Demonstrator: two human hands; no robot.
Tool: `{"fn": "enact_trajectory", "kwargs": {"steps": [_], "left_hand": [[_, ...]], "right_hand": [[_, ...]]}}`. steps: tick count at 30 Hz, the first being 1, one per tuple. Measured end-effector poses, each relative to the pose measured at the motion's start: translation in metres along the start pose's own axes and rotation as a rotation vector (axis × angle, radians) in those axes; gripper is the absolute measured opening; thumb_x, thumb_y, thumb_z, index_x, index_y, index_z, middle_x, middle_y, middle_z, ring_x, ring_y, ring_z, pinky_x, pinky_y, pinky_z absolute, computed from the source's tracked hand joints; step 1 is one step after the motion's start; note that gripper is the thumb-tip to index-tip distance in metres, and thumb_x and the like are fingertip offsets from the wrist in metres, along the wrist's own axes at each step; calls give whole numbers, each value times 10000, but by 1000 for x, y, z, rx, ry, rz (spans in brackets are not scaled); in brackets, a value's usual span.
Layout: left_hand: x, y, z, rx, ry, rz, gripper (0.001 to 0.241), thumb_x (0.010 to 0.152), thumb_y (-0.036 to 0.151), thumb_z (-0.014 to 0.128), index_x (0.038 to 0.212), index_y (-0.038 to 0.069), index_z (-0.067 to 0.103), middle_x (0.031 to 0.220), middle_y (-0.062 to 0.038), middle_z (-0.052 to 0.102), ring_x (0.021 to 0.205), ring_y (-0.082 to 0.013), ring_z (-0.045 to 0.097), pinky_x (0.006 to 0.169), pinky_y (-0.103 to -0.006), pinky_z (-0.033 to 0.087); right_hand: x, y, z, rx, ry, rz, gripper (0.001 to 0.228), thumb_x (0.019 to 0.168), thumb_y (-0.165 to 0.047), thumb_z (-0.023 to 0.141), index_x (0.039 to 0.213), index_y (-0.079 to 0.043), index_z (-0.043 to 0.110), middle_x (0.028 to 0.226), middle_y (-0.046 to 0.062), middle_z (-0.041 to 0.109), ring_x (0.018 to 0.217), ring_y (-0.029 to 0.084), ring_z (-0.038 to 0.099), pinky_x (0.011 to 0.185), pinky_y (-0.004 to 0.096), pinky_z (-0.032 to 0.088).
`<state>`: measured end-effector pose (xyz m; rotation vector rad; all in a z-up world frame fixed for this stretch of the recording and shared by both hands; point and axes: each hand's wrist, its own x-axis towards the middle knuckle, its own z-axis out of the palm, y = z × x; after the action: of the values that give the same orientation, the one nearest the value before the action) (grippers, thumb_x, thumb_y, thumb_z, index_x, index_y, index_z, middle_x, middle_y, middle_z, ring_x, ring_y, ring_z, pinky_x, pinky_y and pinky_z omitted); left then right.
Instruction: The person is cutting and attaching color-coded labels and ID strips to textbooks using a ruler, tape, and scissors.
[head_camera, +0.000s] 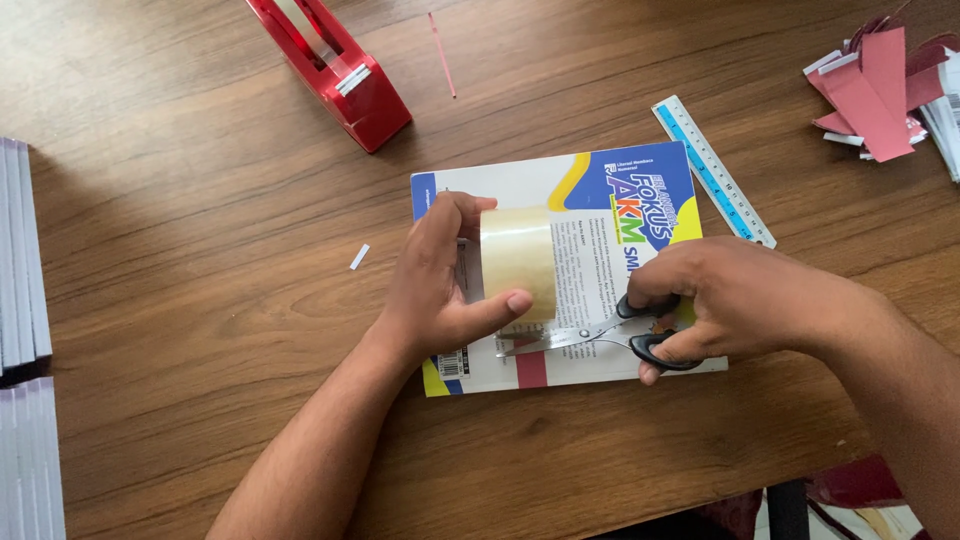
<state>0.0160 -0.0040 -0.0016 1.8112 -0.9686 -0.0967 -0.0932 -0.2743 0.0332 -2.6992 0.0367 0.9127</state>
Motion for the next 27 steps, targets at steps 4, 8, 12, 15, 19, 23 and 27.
{"fn": "enact_trajectory", "kwargs": {"steps": [4,8,12,15,19,23,27], "left_hand": [[0,1,0,-10,5,1,680,748,465,720,1168,-26,507,959,-101,560,840,-218,569,791,-356,498],[0,-1,0,35,0,5,697,750,512,694,1162,-21,515,930,-87,539,830,-219,551,791,-366,482],[0,-4,1,33,2,18,684,749,506,703,1144,-20,515,908,-76,515,803,-209,541,753,-356,484],[0,-2,0,-7,5,-2,690,721,477,725,1147,-28,525,917,-80,532,803,-206,545,748,-346,492],[-1,-1,0,-16,10,-6,686,722,462,736,1153,-27,524,924,-85,544,806,-204,553,754,-338,497],[0,1,0,-46,1,-46,693,728,457,755,1171,-18,513,953,-95,573,836,-212,590,777,-346,518],[2,4,-2,-125,-26,-100,671,738,391,762,1204,-15,502,982,-118,637,852,-216,642,791,-341,535]], "right_hand": [[1,2,2,22,22,-31,495,553,-537,988,924,-271,797,956,-125,804,888,107,739,790,297,597],[1,4,4,31,44,-52,461,557,-521,978,874,-248,786,877,-110,790,835,112,723,763,298,579],[0,0,2,16,28,-6,376,613,-495,943,850,-258,772,863,-125,770,823,95,711,740,291,568],[3,4,6,39,68,-58,332,617,-445,929,830,-244,773,825,-108,769,787,105,703,728,287,559],[5,8,11,51,74,-54,311,626,-436,933,824,-247,786,802,-104,772,755,103,708,703,291,558],[7,14,16,90,139,-122,266,644,-379,922,772,-223,749,766,-90,748,726,115,692,674,307,547],[7,13,16,124,149,-129,269,640,-350,939,756,-213,738,750,-98,750,702,103,692,657,296,552]]}}
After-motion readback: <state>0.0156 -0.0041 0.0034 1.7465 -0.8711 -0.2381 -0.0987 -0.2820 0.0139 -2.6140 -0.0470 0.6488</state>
